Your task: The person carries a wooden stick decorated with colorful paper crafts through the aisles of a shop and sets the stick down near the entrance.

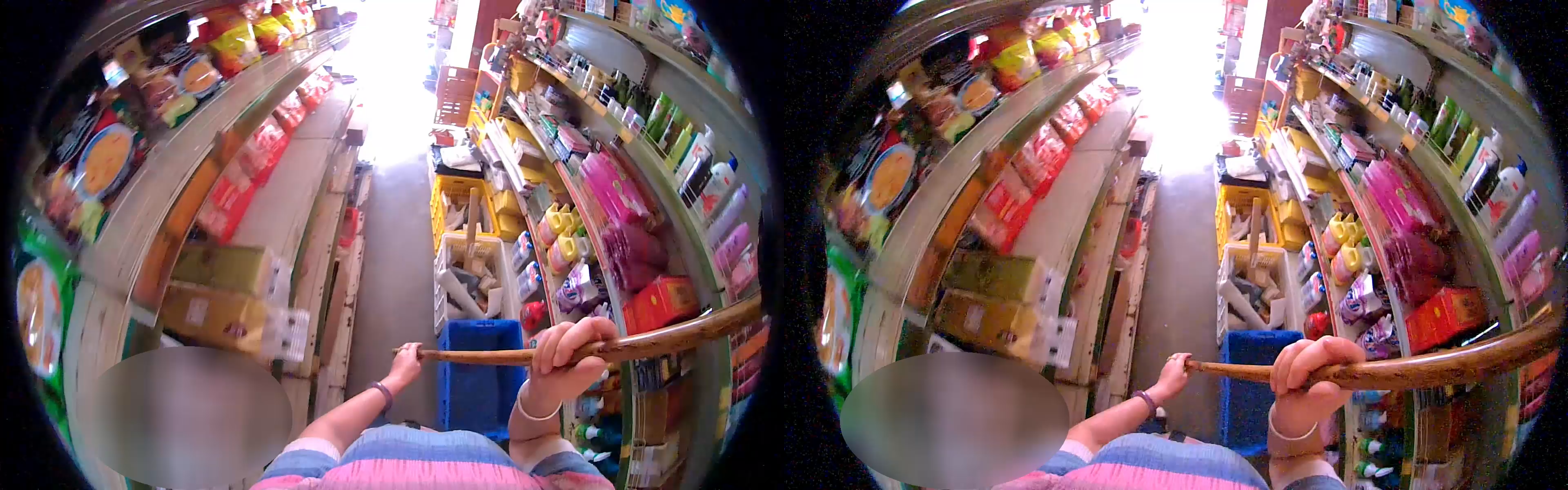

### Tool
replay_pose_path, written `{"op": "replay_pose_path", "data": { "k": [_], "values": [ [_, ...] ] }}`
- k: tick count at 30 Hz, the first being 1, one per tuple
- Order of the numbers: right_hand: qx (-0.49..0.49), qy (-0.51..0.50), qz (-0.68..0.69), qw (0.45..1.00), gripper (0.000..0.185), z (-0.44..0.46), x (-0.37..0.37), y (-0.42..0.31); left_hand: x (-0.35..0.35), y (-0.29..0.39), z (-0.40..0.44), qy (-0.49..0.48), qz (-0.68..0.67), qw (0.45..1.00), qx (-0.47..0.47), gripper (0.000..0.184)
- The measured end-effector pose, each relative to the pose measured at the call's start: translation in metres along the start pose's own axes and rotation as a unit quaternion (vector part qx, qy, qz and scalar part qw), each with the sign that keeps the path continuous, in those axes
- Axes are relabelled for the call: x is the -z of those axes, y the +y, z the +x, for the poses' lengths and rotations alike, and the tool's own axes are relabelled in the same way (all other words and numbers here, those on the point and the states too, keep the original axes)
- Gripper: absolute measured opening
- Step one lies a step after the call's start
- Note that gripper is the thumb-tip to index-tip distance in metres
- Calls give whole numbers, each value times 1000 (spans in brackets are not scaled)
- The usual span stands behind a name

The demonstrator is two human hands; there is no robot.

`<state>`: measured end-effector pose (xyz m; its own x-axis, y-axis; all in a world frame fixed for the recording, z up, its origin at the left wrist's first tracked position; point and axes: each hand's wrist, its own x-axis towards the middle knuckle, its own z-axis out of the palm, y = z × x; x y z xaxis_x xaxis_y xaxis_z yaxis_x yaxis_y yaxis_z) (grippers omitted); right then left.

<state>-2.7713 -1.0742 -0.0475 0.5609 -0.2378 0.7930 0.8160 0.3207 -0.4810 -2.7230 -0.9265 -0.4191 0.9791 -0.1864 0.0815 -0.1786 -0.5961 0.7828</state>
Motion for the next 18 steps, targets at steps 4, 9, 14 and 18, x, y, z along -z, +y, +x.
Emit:
{"op": "replay_pose_path", "data": {
  "k": [4, 9, 14, 18],
  "values": [
    [43, 68, -94, 992, 46, 40, 17, 82, 10, 20, 112, -57, -42, 997, -27, 27],
    [35, 96, -145, 984, 48, 96, 58, 188, -1, 10, 242, -72, -67, 992, -79, 25],
    [-7, 89, -115, 989, 48, 176, 114, 310, -5, -14, 386, -109, -45, 990, -78, 22],
    [-39, 87, -84, 992, 46, 253, 137, 404, 33, -26, 500, -135, -1, 989, -63, 19]
  ]
}}
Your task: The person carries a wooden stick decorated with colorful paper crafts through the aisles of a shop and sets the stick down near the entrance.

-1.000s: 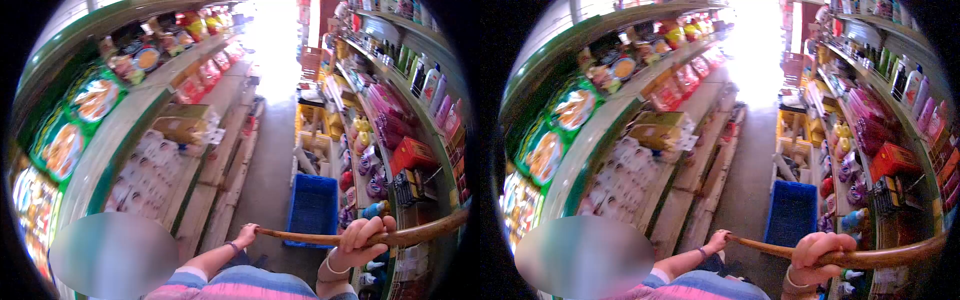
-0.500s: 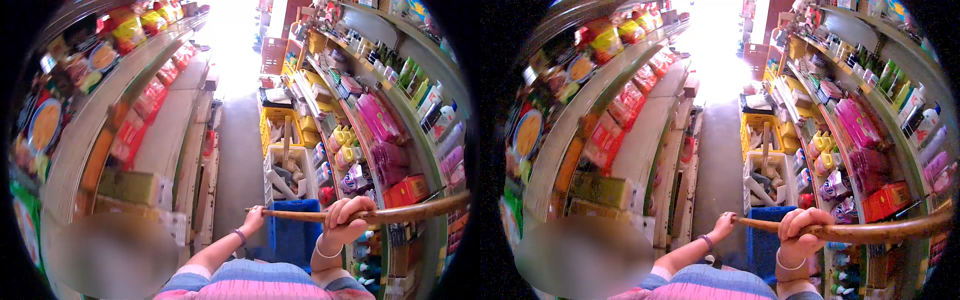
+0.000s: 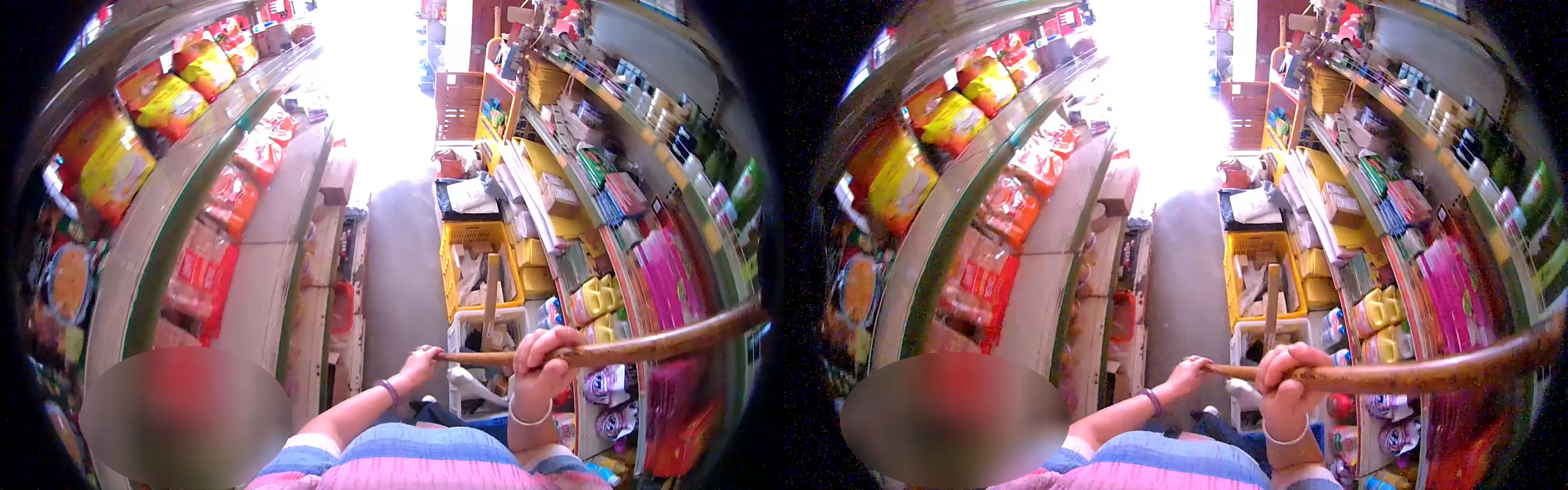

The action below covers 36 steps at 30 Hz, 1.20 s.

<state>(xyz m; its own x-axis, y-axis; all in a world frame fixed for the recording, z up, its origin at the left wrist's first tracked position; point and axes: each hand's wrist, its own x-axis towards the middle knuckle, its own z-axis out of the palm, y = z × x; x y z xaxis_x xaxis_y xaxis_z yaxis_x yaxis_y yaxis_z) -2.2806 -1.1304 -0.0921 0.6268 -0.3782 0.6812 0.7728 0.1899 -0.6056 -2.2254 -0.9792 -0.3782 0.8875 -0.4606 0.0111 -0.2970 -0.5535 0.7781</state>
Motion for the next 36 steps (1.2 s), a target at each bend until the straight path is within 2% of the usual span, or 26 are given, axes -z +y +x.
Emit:
{"op": "replay_pose_path", "data": {
  "k": [6, 9, 10, 11, 18, 23, 29, 30, 31, 33, 34, 35, 36],
  "values": [
    [-42, -74, 32, 996, 50, 114, -20, 148, 63, -70, 142, 115, 6, 993, 32, 18],
    [-42, -52, 33, 997, 53, 165, -30, 228, 84, -133, 221, 129, 15, 992, 5, 17],
    [-44, -31, 24, 998, 53, 185, -40, 250, 97, -141, 248, 126, 0, 991, 43, 16],
    [-34, -29, 16, 999, 53, 206, -46, 277, 112, -150, 277, 132, 9, 990, 38, 15],
    [9, 18, -75, 997, 55, 346, -87, 418, 218, -192, 482, 76, 42, 996, 36, 17],
    [-3, 22, -58, 998, 55, 421, -72, 533, 249, -244, 613, 68, 85, 994, 15, 17],
    [-33, -18, -65, 997, 52, 543, -36, 689, 289, -303, 786, 65, 109, 991, 47, 15],
    [-56, -27, -88, 994, 51, 568, -33, 710, 299, -317, 815, 56, 142, 988, 40, 14],
    [-45, -52, -111, 991, 39, 592, -28, 731, 313, -317, 841, 56, 140, 987, 50, 14],
    [-79, -62, -162, 982, 35, 637, -23, 769, 335, -330, 894, 60, 146, 986, 53, 14],
    [-63, -77, -180, 979, 32, 658, -22, 790, 343, -342, 918, 58, 136, 986, 73, 15],
    [-113, -79, -193, 971, 29, 675, -22, 802, 352, -350, 938, 55, 144, 986, 70, 15],
    [-100, -78, -203, 971, 27, 694, -24, 821, 358, -359, 959, 61, 137, 985, 79, 16]
  ]
}}
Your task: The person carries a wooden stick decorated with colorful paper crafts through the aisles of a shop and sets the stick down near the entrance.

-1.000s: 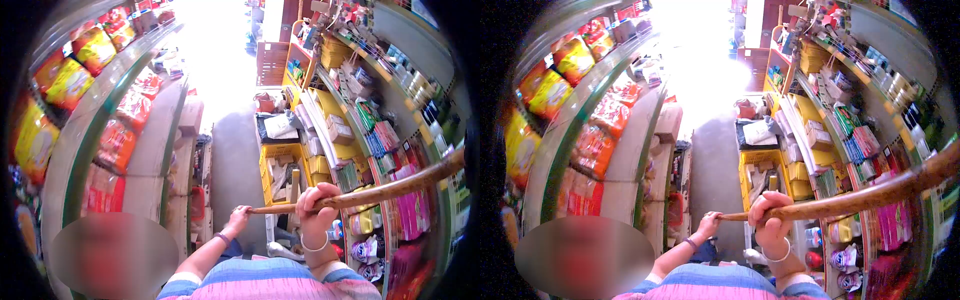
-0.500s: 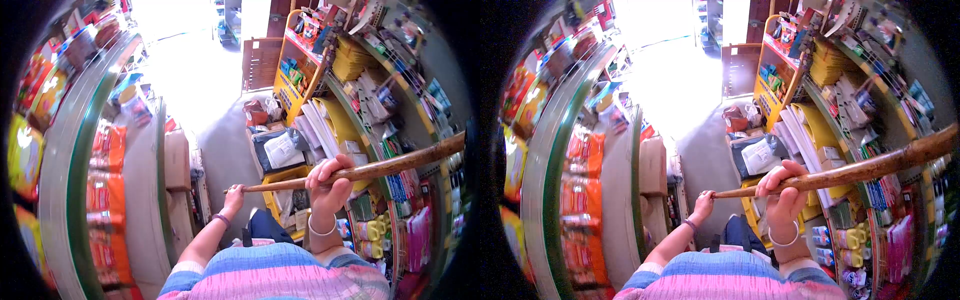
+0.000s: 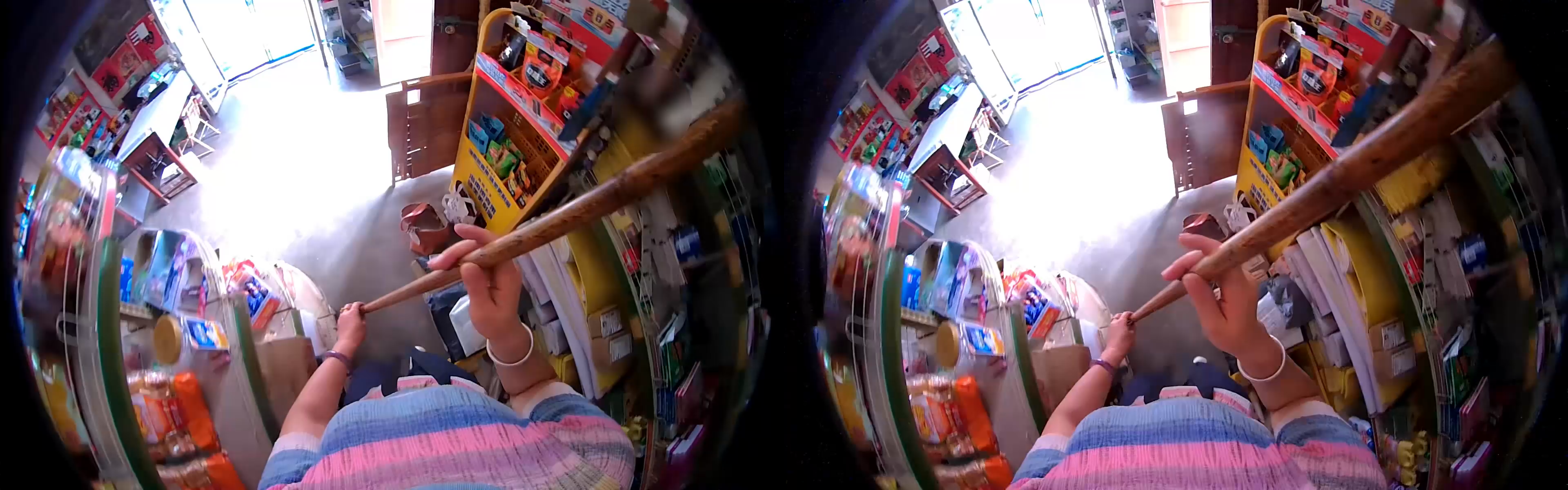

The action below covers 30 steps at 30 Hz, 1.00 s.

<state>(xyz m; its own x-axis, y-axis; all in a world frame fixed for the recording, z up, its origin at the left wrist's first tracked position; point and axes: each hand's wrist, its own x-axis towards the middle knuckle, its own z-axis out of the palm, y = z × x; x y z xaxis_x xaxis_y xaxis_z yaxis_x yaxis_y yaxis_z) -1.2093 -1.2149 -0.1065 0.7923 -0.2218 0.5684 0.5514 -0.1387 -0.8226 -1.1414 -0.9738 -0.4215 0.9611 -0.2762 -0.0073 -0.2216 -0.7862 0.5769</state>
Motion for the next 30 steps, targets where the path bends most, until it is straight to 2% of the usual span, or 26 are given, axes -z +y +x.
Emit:
{"op": "replay_pose_path", "data": {
  "k": [4, 9, 11, 12, 15, 17, 19, 23, 25, 27, 29, 30],
  "values": [
    [32, -38, -96, 994, 19, 83, -15, 56, 4, -20, 97, 24, -8, 1000, -5, 16],
    [-50, -11, -103, 993, 16, 173, -51, 112, -7, -37, 248, 31, -41, 997, -61, 17],
    [-39, 9, -93, 995, 15, 210, -71, 150, -3, -40, 310, 5, -43, 996, -77, 18],
    [-64, -11, -129, 990, 12, 227, -78, 163, -1, -40, 337, 2, -51, 995, -87, 17],
    [-39, 50, -127, 990, 10, 271, -113, 207, 12, -46, 421, -39, -51, 986, -152, 18],
    [-50, 14, -154, 987, 13, 298, -117, 236, 13, -51, 469, -51, -65, 975, -205, 19],
    [-64, -29, -187, 980, 17, 322, -123, 259, 11, -60, 514, -93, -65, 976, -184, 20],
    [-52, -9, -169, 984, 18, 370, -140, 302, 12, -68, 589, -144, -42, 968, -202, 22],
    [-71, -31, -202, 976, 20, 390, -144, 327, 2, -83, 623, -161, -43, 961, -222, 22],
    [-53, -53, -243, 967, 19, 409, -147, 359, -19, -110, 659, -181, -118, 947, -238, 21],
    [-105, -32, -210, 972, 19, 420, -152, 405, -20, -121, 689, -185, -83, 937, -283, 23],
    [-68, -19, -219, 973, 18, 437, -154, 411, -18, -123, 705, -187, -57, 931, -309, 23]
  ]
}}
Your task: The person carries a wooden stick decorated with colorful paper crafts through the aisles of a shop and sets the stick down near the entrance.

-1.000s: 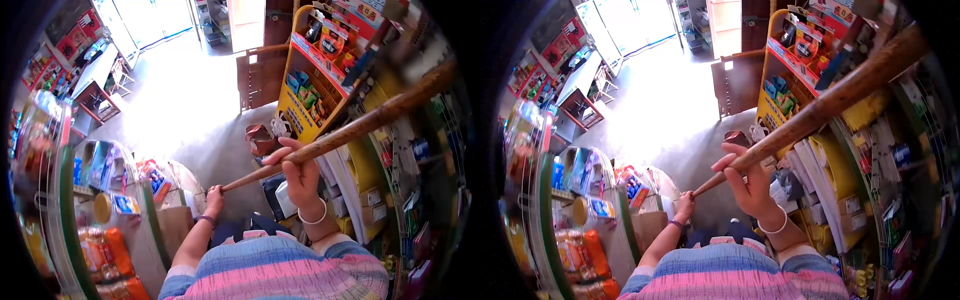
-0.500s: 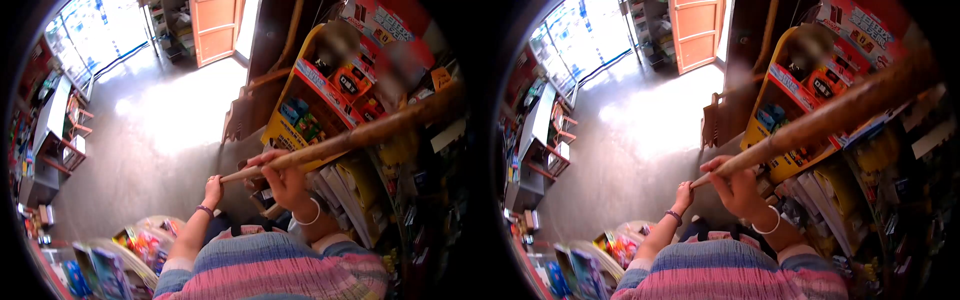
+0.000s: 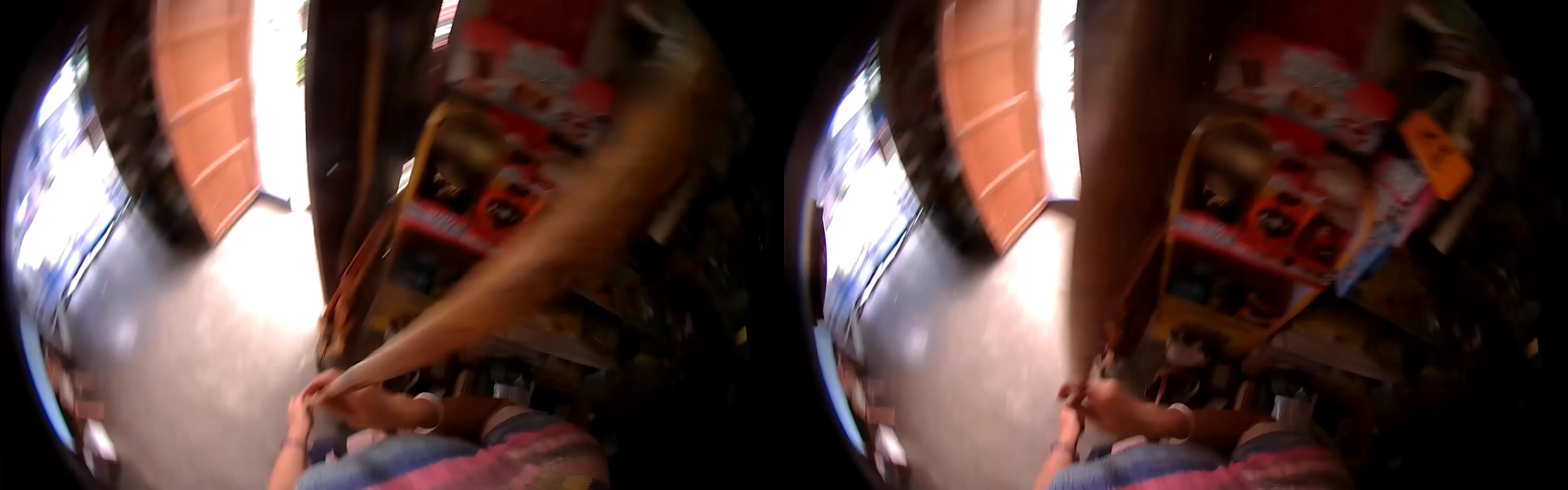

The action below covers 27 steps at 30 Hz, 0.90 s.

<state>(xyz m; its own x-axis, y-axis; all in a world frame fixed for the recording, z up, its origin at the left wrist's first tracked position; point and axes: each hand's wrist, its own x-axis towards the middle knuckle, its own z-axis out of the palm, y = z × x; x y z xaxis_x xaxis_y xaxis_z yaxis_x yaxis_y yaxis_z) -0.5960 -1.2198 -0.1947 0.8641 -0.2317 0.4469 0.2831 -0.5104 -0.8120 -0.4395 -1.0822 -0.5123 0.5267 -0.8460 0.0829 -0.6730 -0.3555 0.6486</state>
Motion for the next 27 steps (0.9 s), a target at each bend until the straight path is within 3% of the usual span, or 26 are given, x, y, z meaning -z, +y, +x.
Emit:
{"op": "replay_pose_path", "data": {
  "k": [1, 2, 3, 6, 9, 11, 13, 15, 16, 18, 19, 20, 21, 22, 23, 25, 27],
  "values": [
    [31, 21, -12, 999, 17, 24, -1, 0, 7, -7, 14, 5, 33, 999, -31, 24],
    [-10, 31, -1, 999, 17, 45, -3, 1, 21, -16, 29, -85, 21, 995, 44, 30],
    [-54, 37, 24, 998, 17, 61, -9, 3, 28, -23, 38, -102, 12, 993, 52, 36],
    [-32, 101, 70, 992, 18, 108, -29, 27, 43, -41, 81, -125, 17, 992, 31, 36],
    [-162, 73, 36, 983, 22, 143, -35, 45, 50, -58, 121, -145, 24, 989, -8, 37],
    [-103, 154, 2, 983, 25, 173, -58, 58, 61, -75, 144, -159, 28, 986, -32, 37],
    [-116, 168, -6, 979, 24, 202, -72, 56, 74, -94, 165, -167, 33, 984, -52, 37],
    [-64, 220, -65, 971, 21, 237, -85, 48, 88, -118, 184, -170, 29, 983, -69, 37],
    [-119, 202, -103, 967, 16, 249, -87, 48, 93, -133, 191, -169, 29, 982, -75, 38],
    [-41, 244, -188, 951, 7, 270, -96, 56, 102, -164, 207, -162, 20, 982, -94, 38],
    [-30, 263, -161, 951, 6, 281, -97, 59, 117, -168, 212, -158, 17, 983, -95, 38],
    [-105, 243, -212, 941, 6, 283, -95, 60, 122, -169, 224, -151, 6, 982, -116, 35],
    [-48, 281, -194, 939, 6, 295, -93, 67, 137, -164, 237, -164, -65, 977, -119, 31],
    [-16, 266, -259, 928, 6, 307, -82, 50, 135, -163, 250, -143, -28, 980, -135, 28],
    [-60, 286, -271, 917, 8, 315, -80, 48, 146, -153, 262, -185, -36, 979, -78, 27],
    [-58, 301, -258, 916, 12, 331, -68, 51, 163, -133, 286, -194, -13, 979, -56, 26],
    [-70, 334, -245, 908, 13, 343, -52, 63, 159, -131, 309, -110, -113, 979, -130, 29]
  ]
}}
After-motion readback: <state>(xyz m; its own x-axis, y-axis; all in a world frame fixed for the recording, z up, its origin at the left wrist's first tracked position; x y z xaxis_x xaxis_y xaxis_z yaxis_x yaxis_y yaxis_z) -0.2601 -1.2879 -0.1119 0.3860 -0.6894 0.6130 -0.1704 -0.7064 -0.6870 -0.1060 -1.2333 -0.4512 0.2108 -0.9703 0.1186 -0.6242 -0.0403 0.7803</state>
